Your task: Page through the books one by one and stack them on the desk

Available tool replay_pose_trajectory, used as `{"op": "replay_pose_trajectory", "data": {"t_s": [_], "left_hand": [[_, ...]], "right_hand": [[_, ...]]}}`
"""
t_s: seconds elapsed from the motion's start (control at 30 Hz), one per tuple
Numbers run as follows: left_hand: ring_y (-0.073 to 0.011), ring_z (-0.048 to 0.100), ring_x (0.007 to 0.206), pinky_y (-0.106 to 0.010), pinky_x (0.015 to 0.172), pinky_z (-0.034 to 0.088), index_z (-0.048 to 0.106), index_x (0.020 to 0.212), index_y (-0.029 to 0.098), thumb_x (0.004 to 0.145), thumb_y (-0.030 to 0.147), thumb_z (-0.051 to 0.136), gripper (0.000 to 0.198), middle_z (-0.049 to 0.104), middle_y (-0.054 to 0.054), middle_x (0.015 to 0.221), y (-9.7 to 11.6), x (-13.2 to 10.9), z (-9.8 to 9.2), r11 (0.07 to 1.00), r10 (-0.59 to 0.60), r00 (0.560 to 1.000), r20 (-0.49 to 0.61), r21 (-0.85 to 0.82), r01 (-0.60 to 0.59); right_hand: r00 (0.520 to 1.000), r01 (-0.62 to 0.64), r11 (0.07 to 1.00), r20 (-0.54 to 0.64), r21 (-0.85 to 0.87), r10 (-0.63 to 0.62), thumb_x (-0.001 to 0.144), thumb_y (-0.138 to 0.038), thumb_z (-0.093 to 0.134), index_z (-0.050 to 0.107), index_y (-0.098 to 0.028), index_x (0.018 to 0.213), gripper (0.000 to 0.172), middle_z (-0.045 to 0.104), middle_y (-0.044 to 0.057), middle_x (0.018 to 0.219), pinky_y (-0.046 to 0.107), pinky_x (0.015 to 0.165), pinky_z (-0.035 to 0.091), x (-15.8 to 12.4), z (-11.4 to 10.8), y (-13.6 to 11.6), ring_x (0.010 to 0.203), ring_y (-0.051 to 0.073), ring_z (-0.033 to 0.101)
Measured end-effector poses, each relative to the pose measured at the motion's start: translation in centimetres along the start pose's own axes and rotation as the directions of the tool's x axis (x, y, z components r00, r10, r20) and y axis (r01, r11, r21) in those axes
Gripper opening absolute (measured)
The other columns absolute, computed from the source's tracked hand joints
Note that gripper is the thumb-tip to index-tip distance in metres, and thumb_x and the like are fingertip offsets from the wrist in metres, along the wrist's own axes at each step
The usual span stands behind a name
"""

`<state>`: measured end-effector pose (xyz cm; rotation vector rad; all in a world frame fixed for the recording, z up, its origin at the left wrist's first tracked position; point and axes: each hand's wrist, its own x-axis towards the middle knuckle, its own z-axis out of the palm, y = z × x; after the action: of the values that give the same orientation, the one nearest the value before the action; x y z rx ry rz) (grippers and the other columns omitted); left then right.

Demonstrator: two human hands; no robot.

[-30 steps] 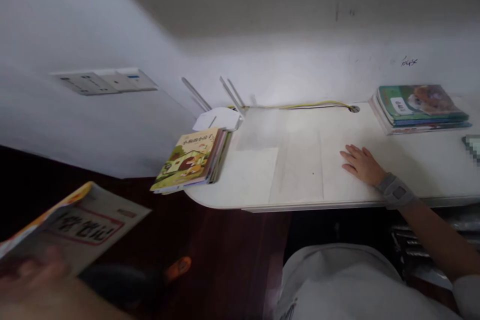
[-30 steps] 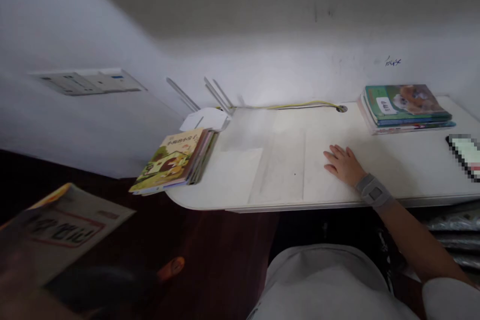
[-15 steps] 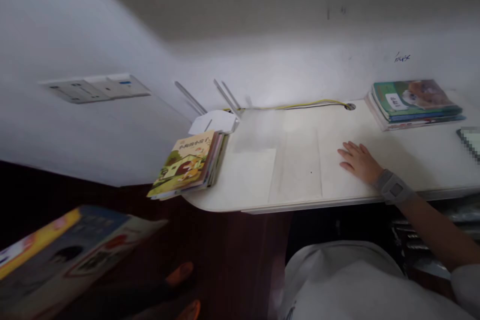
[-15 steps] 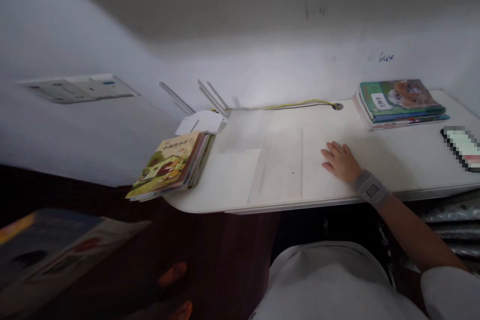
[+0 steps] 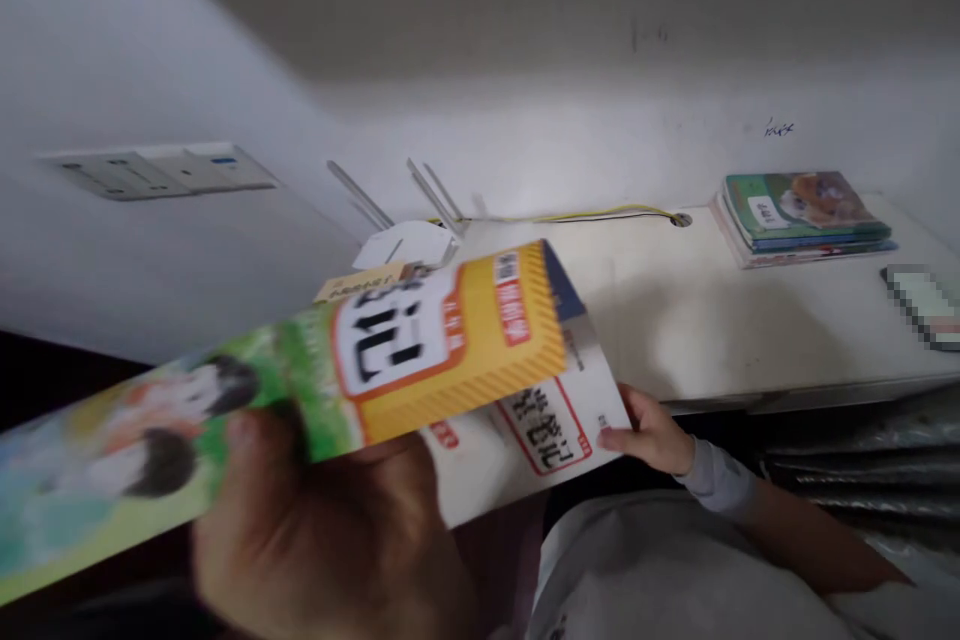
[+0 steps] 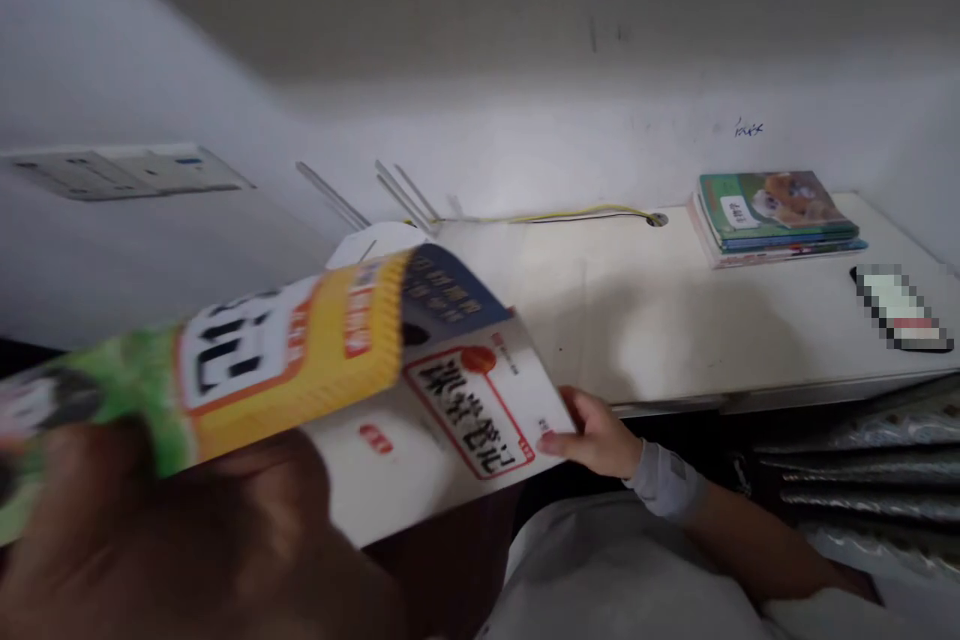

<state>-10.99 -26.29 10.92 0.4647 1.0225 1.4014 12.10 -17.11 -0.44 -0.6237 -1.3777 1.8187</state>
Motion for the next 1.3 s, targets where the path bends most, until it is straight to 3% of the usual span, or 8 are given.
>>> {"op": "replay_pose_trajectory", "data": {"t_s": [0.3, 0.4, 0.53, 0.63, 0.8, 0.93, 1.17, 1.3], "left_hand": [[-0.0243, 0.065, 0.109, -0.038, 0.091, 0.054, 0.064, 0.116, 0.022, 0.086, 0.046, 0.059, 0.039, 0.069, -0.01, 0.117, -9.7, 5.3, 10.7, 0.996, -0.05, 0.972, 0.229, -0.057, 0.064], [-0.0239, 0.07, 0.092, -0.038, 0.082, 0.056, 0.071, 0.106, 0.023, 0.089, 0.041, 0.056, 0.03, 0.074, -0.01, 0.101, -8.9, 3.0, 10.2, 0.928, -0.189, 0.805, 0.562, 0.371, -0.041], [-0.0275, 0.054, 0.124, -0.046, 0.107, 0.04, 0.063, 0.123, 0.028, 0.089, 0.039, 0.052, 0.037, 0.062, -0.01, 0.129, -7.3, 5.3, 10.4, 0.429, 0.056, 0.77, 0.635, 0.682, -0.593], [-0.0394, 0.018, 0.143, -0.059, 0.11, 0.028, 0.033, 0.144, 0.004, 0.08, 0.046, 0.062, 0.082, 0.022, -0.029, 0.152, -8.9, 10.5, 11.4, 0.08, 0.097, 0.834, 0.544, 0.831, -0.551], [-0.0472, 0.024, 0.138, -0.071, 0.098, 0.031, 0.024, 0.145, 0.003, 0.085, 0.033, 0.054, 0.074, 0.016, -0.035, 0.152, -12.3, 15.2, 12.8, -0.243, 0.033, 0.922, 0.386, 0.898, -0.367], [-0.0404, 0.055, 0.118, -0.052, 0.088, 0.045, 0.052, 0.125, 0.006, 0.081, 0.015, 0.051, 0.045, 0.054, -0.033, 0.127, -10.7, 14.8, 13.2, -0.175, 0.012, 0.909, 0.416, 0.896, -0.408], [-0.0172, 0.057, 0.057, -0.026, 0.052, 0.039, 0.057, 0.064, 0.018, 0.079, 0.023, 0.046, 0.019, 0.059, -0.002, 0.056, -2.0, 15.5, 11.6, 0.031, 0.082, 0.909, 0.408, 0.911, -0.412], [-0.0162, 0.058, 0.053, -0.024, 0.048, 0.043, 0.062, 0.076, 0.017, 0.07, 0.032, 0.059, 0.016, 0.061, 0.002, 0.056, 2.2, 15.5, 9.9, 0.61, 0.175, 0.964, 0.201, 0.746, -0.267]], "right_hand": [[0.923, -0.207, 0.978, -0.332, -0.007, 0.193, 0.059, -0.021, 0.075, 0.069, -0.015, 0.082, 0.025, 0.071, 0.002, 0.072, 0.034, 0.063, 0.056, 6.6, -11.7, -10.1, 0.063, 0.018, 0.064], [0.866, -0.399, 0.911, -0.371, -0.107, 0.335, 0.061, -0.016, 0.074, 0.068, -0.014, 0.082, 0.021, 0.071, 0.004, 0.069, 0.032, 0.058, 0.056, 9.1, -14.2, -10.1, 0.06, 0.017, 0.065], [0.886, -0.29, 0.954, -0.397, -0.073, 0.239, 0.082, -0.024, 0.06, 0.061, -0.011, 0.096, 0.019, 0.072, 0.004, 0.077, 0.024, 0.068, 0.054, 9.7, -14.6, -9.7, 0.063, 0.01, 0.065], [0.916, -0.212, 0.977, -0.356, -0.038, 0.185, 0.093, -0.031, 0.043, 0.057, -0.011, 0.105, 0.027, 0.071, 0.005, 0.087, 0.023, 0.073, 0.052, 8.6, -13.1, -9.1, 0.071, 0.008, 0.066], [0.95, -0.299, 0.94, -0.145, -0.162, 0.277, 0.09, -0.047, 0.05, 0.053, -0.02, 0.125, 0.044, 0.071, 0.008, 0.101, 0.032, 0.068, 0.057, 6.0, -10.4, -6.1, 0.07, 0.015, 0.068], [0.997, -0.048, 0.858, -0.073, -0.511, 0.013, 0.091, -0.053, 0.044, 0.045, -0.019, 0.137, 0.057, 0.067, 0.012, 0.115, 0.042, 0.087, 0.053, 5.0, -10.3, -4.8, 0.098, 0.022, 0.066], [0.996, -0.04, -0.001, -0.04, -0.999, -0.076, 0.088, -0.048, 0.055, 0.046, -0.016, 0.139, 0.061, 0.038, 0.021, 0.148, 0.064, 0.108, 0.024, 0.8, -10.6, -4.3, 0.139, 0.038, 0.03], [0.996, -0.039, -0.1, -0.031, -0.994, -0.081, 0.09, -0.051, 0.05, 0.045, -0.018, 0.14, 0.06, 0.035, 0.019, 0.151, 0.06, 0.11, 0.023, -0.4, -10.6, -3.1, 0.14, 0.034, 0.029]]}}
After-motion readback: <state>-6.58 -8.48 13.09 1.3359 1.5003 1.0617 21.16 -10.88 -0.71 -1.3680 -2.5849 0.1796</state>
